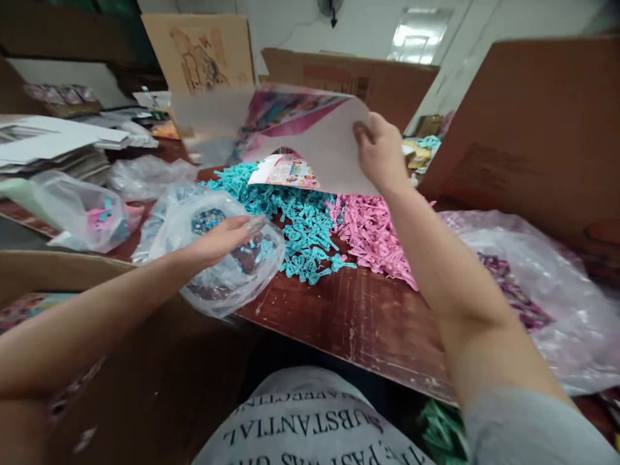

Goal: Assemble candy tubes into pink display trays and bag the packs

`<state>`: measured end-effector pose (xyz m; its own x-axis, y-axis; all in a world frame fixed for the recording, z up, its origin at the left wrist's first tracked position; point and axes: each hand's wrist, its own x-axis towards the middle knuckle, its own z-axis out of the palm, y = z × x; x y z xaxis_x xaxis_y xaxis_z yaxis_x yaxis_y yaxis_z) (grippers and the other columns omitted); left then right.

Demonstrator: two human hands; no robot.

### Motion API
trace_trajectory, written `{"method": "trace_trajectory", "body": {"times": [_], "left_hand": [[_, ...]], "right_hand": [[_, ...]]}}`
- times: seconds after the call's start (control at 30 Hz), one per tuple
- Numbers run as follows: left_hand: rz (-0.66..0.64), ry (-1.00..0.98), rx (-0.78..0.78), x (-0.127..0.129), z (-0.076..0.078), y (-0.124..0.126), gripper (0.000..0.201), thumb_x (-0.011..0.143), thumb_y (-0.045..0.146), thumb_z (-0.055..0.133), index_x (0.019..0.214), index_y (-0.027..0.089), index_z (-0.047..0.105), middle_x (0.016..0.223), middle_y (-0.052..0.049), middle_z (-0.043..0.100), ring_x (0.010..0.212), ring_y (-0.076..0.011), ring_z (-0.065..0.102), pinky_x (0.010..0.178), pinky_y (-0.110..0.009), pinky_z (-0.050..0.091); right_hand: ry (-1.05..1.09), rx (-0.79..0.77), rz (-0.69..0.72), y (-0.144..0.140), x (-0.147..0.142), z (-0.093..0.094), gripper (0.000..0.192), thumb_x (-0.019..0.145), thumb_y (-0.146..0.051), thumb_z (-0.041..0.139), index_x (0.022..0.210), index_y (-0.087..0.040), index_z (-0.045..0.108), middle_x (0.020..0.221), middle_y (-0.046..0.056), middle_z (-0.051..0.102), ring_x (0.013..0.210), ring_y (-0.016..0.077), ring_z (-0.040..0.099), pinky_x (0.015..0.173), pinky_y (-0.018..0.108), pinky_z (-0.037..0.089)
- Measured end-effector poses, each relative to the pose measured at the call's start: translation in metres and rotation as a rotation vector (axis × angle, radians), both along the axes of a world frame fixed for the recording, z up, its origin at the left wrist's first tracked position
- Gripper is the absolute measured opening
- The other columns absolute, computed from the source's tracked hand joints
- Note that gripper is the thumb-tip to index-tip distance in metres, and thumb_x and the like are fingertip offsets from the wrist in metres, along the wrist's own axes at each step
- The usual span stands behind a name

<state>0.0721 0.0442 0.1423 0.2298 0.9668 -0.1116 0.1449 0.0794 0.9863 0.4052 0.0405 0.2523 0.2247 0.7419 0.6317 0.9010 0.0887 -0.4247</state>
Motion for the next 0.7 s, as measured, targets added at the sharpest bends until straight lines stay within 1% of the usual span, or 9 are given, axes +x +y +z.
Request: {"method": "trace_trajectory", "body": {"times": [0.1,0.23,0.3,0.37,0.43,0.5,0.57,0.63,0.7], "left_hand": [[0.007,-0.361,-0.04,0.083,0.003,0.02,0.039,0.087,0.059,0.081,0.09,0.022,0.07,0.084,-0.009,0.079,0.088,-0.0222,0.078,0.094,-0.036,0.062],[0.083,-0.97,0.099,0.155,0.024,0.022,0.037,0.086,0.054,0.084,0.098,0.022,0.072,0.082,-0.003,0.079,0.081,-0.0173,0.079,0.087,-0.029,0.065],[0.076,-1.017,0.135,0.181,0.029,0.005,0.035,0.082,0.046,0.091,0.099,0.021,0.074,0.085,-0.003,0.081,0.081,-0.0178,0.08,0.084,-0.029,0.067],[0.004,-0.959,0.146,0.206,0.028,-0.022,0.033,0.077,0.038,0.095,0.097,0.021,0.075,0.085,-0.002,0.081,0.08,-0.0183,0.08,0.08,-0.028,0.068],[-0.097,-0.878,0.182,0.228,0.026,-0.057,0.033,0.073,0.033,0.097,0.092,0.02,0.075,0.082,-0.001,0.08,0.078,-0.0186,0.08,0.076,-0.027,0.069],[-0.183,-0.802,0.243,0.244,0.025,-0.091,0.03,0.072,0.032,0.097,0.086,0.018,0.074,0.077,0.0,0.076,0.075,-0.0183,0.078,0.07,-0.026,0.069],[-0.205,-0.716,0.296,0.251,0.024,-0.114,0.028,0.075,0.032,0.094,0.076,0.017,0.07,0.07,0.001,0.07,0.071,-0.0176,0.076,0.064,-0.025,0.067],[-0.148,-0.624,0.35,0.251,0.021,-0.123,0.034,0.081,0.033,0.089,0.065,0.017,0.063,0.061,0.002,0.062,0.067,-0.0168,0.073,0.059,-0.023,0.064],[-0.059,-0.542,0.391,0.249,0.01,-0.122,0.041,0.085,0.035,0.085,0.06,0.018,0.058,0.057,0.002,0.058,0.066,-0.0166,0.072,0.057,-0.021,0.062]], "right_hand": [[0.348,-0.065,0.17,-0.082,0.035,-0.004,0.027,0.105,-0.04,0.058,0.118,-0.02,0.069,0.116,0.011,0.078,0.104,0.0269,0.075,0.089,0.042,0.061],[0.582,-0.4,0.153,-0.185,0.082,-0.039,0.041,0.094,-0.064,0.065,0.107,-0.026,0.072,0.11,0.014,0.08,0.097,0.0331,0.078,0.079,0.047,0.066],[0.41,-0.296,-0.019,-0.22,0.104,-0.046,0.06,0.09,-0.071,0.067,0.127,-0.025,0.07,0.129,0.02,0.074,0.113,0.0379,0.075,0.088,0.053,0.065],[0.067,0.002,-0.236,-0.242,0.122,-0.035,0.091,0.086,-0.077,0.069,0.154,-0.019,0.052,0.154,0.026,0.057,0.14,0.0425,0.06,0.106,0.059,0.057],[-0.306,0.229,-0.349,-0.252,0.134,-0.011,0.111,0.088,-0.081,0.063,0.168,-0.01,0.03,0.17,0.029,0.036,0.161,0.0413,0.034,0.125,0.061,0.039],[-0.525,0.185,-0.322,-0.249,0.139,0.016,0.099,0.103,-0.072,0.047,0.169,-0.002,0.024,0.176,0.025,0.028,0.167,0.0356,0.021,0.136,0.054,0.018],[-0.518,0.062,-0.285,-0.235,0.14,0.034,0.09,0.11,-0.063,0.04,0.166,0.006,0.028,0.17,0.027,0.038,0.16,0.0339,0.035,0.135,0.047,0.022],[-0.429,-0.015,-0.284,-0.216,0.139,0.038,0.065,0.115,-0.052,0.035,0.153,-0.003,0.054,0.151,0.021,0.061,0.146,0.0292,0.051,0.125,0.043,0.037],[-0.4,0.018,-0.319,-0.197,0.134,0.029,0.056,0.117,-0.046,0.033,0.132,-0.008,0.072,0.134,0.018,0.069,0.137,0.027,0.058,0.118,0.042,0.042]]}}
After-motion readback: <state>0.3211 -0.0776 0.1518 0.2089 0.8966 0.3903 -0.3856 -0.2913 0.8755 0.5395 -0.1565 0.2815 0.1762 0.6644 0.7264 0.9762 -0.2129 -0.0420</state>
